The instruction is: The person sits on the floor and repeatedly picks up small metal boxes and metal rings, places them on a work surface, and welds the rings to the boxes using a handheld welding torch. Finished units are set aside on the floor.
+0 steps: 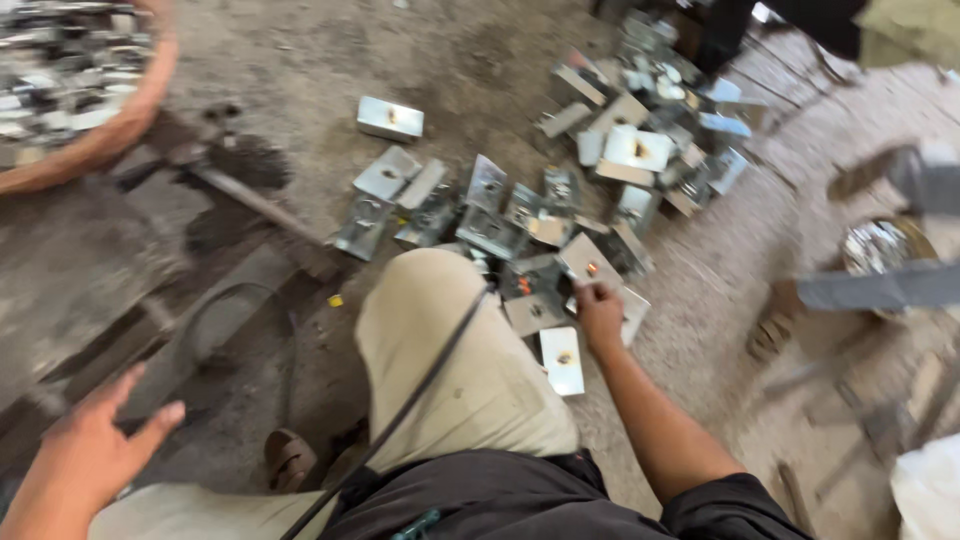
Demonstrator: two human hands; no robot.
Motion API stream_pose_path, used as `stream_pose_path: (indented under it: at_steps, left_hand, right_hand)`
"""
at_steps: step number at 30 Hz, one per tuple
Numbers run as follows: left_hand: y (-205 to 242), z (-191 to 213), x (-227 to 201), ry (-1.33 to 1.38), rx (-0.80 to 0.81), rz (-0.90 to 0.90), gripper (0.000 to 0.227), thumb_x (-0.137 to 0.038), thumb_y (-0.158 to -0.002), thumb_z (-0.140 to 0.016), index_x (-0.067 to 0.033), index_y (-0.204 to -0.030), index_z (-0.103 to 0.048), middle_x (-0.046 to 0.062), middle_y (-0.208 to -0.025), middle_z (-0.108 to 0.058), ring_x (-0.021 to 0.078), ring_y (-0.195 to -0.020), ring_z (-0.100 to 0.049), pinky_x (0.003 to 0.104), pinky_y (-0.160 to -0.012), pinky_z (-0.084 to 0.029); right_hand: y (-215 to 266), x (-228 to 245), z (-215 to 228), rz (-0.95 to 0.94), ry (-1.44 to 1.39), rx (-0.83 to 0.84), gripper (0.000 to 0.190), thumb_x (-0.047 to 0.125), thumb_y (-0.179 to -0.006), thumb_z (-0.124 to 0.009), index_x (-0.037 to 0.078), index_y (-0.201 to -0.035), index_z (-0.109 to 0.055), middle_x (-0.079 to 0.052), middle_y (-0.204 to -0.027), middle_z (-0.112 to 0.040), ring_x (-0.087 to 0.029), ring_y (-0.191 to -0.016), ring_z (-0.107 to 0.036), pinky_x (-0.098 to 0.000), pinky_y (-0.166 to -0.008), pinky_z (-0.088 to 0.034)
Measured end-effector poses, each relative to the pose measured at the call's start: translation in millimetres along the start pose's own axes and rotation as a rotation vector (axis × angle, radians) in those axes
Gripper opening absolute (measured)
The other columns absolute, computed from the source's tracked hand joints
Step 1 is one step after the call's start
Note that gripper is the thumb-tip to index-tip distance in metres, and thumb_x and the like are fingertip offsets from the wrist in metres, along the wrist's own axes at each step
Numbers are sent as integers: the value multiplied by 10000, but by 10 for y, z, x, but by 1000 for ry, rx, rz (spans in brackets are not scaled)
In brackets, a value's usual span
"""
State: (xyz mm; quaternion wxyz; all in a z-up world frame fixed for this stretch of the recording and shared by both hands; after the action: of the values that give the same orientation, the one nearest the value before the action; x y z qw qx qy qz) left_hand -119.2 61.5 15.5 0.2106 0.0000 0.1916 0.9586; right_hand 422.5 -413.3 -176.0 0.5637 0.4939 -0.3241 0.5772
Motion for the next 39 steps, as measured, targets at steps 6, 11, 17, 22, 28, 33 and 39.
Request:
stream_pose_path:
  at_steps: [6,11,17,22,28,33,39]
  left_hand:
    - [984,-246,1220,186,155,-23,780,-615,-732,-748,-201,-1384,-641,99,-1376,-692,288,-1259,-666,405,-1061,-520]
    - [1885,156,1582,102,-149,283,561,-558,-800,-745,-150,-1185,-724,173,-1101,-751,393,-1039,-704,495,-889,-563]
    - [2935,351,1912,172,-417,730,448,-511,-810,-763,-162,-1090,-758,128,-1058,-756,369,-1021,-700,511,-829,-561]
    - [3241,-297,2094,238,-327,786,484,-490,-816,-780,-151,-1161,-755,135,-1166,-729,361,-1117,-673,480,-907,-556]
    - [2387,-1040,2095,18,-771,550,608,-413,-705,-808,-85,-1209,-720,162,-1318,-640,417,-1238,-520,637,-936,-416]
    - [1631,-1021,2206,-155,-422,749,131,-224,-965,-676,-185,-1030,-782,34,-1156,-760,291,-1336,-594,672,-1168,-355]
    - [1987,265,2208,492,-427,596,291,-335,-1000,-625,-80,-1100,-723,156,-1015,-722,374,-943,-671,482,-836,-508]
  right_hand:
    - [-816,1288,-877,561,-216,30,231,216,-1089,-743,34,-1123,-606,-103,-930,-658,-210,-795,-609,-338,-698,-477]
    - [-370,2422,-2352,553,-377,473,184,156,-1105,-726,24,-1086,-599,-102,-900,-653,-195,-754,-609,-323,-653,-461]
    - [866,3010,-3741,541,-428,874,159,85,-1123,-704,12,-1040,-591,-101,-863,-648,-178,-705,-609,-304,-598,-443]
    - [1504,3003,-4017,522,-413,1014,172,26,-1139,-687,2,-1003,-584,-100,-832,-643,-163,-665,-610,-288,-553,-428]
    - [1621,3014,-4029,532,-437,1028,218,-54,-1154,-675,-20,-957,-586,-110,-800,-645,-148,-615,-607,-256,-505,-419]
    - [1666,3054,-4157,537,-557,1061,254,-76,-1126,-691,-35,-892,-602,-113,-823,-643,-160,-626,-613,-283,-567,-495]
    - [1599,3067,-4064,515,-632,1040,256,-44,-1109,-717,-22,-883,-597,-100,-811,-642,-162,-623,-608,-289,-579,-501]
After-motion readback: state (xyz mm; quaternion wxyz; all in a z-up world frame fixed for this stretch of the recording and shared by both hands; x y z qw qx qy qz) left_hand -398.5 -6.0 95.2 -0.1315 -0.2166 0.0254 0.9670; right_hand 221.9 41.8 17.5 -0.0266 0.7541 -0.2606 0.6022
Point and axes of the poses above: each hand's wrist, its own y-axis away from the middle knuckle, its own z-axis out of the back of the hand, x = y × z, the point moved 2 cm from there along -y, towards the middle knuckle
